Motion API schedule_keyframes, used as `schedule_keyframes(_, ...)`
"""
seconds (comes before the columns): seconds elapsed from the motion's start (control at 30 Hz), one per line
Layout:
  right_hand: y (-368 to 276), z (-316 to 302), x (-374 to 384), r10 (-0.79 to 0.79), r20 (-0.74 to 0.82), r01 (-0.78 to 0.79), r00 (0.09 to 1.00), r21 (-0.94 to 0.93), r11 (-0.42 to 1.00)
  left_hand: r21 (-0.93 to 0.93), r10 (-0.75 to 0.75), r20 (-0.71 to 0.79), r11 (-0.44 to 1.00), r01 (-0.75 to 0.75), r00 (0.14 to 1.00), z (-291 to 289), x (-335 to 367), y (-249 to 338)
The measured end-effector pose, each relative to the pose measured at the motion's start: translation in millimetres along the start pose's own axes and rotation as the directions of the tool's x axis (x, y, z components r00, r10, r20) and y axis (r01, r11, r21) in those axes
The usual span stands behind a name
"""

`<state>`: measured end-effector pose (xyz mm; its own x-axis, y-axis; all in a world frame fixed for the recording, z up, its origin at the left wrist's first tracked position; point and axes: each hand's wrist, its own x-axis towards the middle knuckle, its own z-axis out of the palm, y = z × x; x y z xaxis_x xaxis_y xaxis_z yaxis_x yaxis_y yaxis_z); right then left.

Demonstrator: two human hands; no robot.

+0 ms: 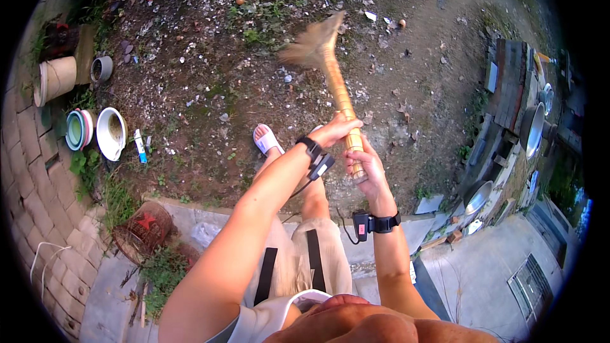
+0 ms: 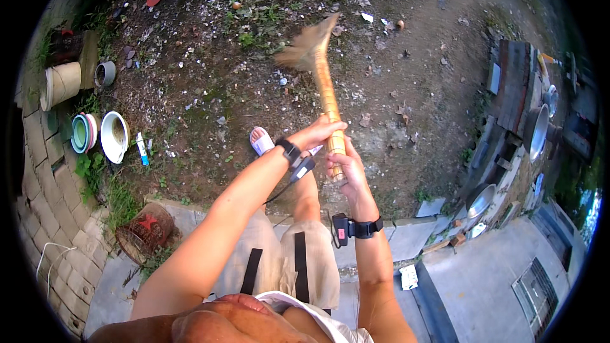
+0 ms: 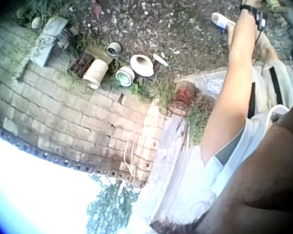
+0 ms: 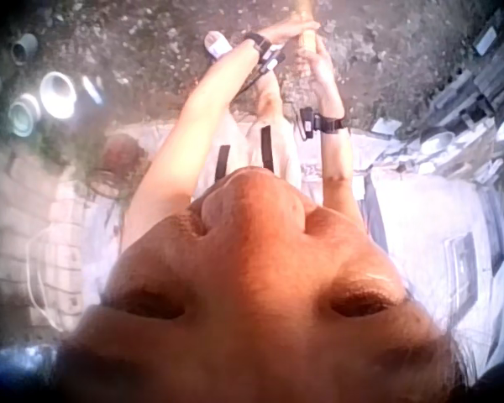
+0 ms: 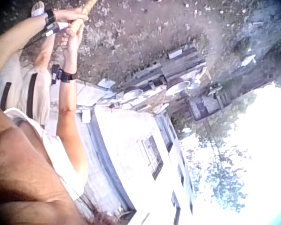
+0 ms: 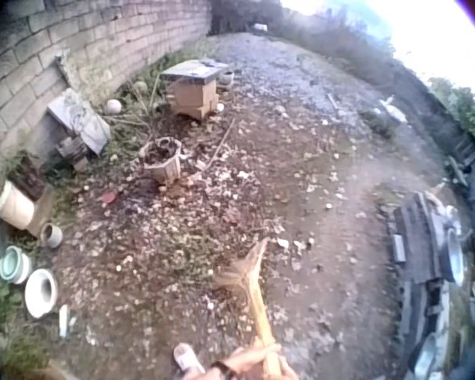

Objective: The person picks up a broom and then proceeds to pull weeds from the ground by hand while holding the broom in one hand.

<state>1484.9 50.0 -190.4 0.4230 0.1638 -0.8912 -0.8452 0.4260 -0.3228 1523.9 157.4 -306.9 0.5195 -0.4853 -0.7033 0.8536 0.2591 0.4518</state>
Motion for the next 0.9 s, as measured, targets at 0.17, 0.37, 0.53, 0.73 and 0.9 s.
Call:
schedule_keyframes(0.17,37,-20,-14,-0.335,-0.083,0.262,0.939,-0.459,0.849,-0.166,0.063,0.171,0.986,-0.034,0.983,19,-5,-24)
schedule_keyframes(0.37,2,-30,-25,-0.001,0.01,0.003,1.0,-0.159,0.987,0.092,0.072,-0.1,0.994,-0.063,0.992,29,-21,-22)
schedule_keyframes(0.53,-23,-62,12,0.001,0.126,0.005,0.992,-0.047,0.999,-0.054,-0.039,-0.051,0.998,0.036,0.998,36,18,-8)
schedule_keyframes(0.73,14,-130,-5,-0.176,0.254,0.241,0.951,-0.253,0.937,-0.157,-0.137,-0.07,0.98,0.124,0.988,46,-29,-21)
schedule_keyframes(0.9,63,-263,28,-0.339,-0.202,0.11,0.919,-0.695,0.71,-0.424,-0.256,-0.14,0.889,0.176,0.956,-1,-55,-12)
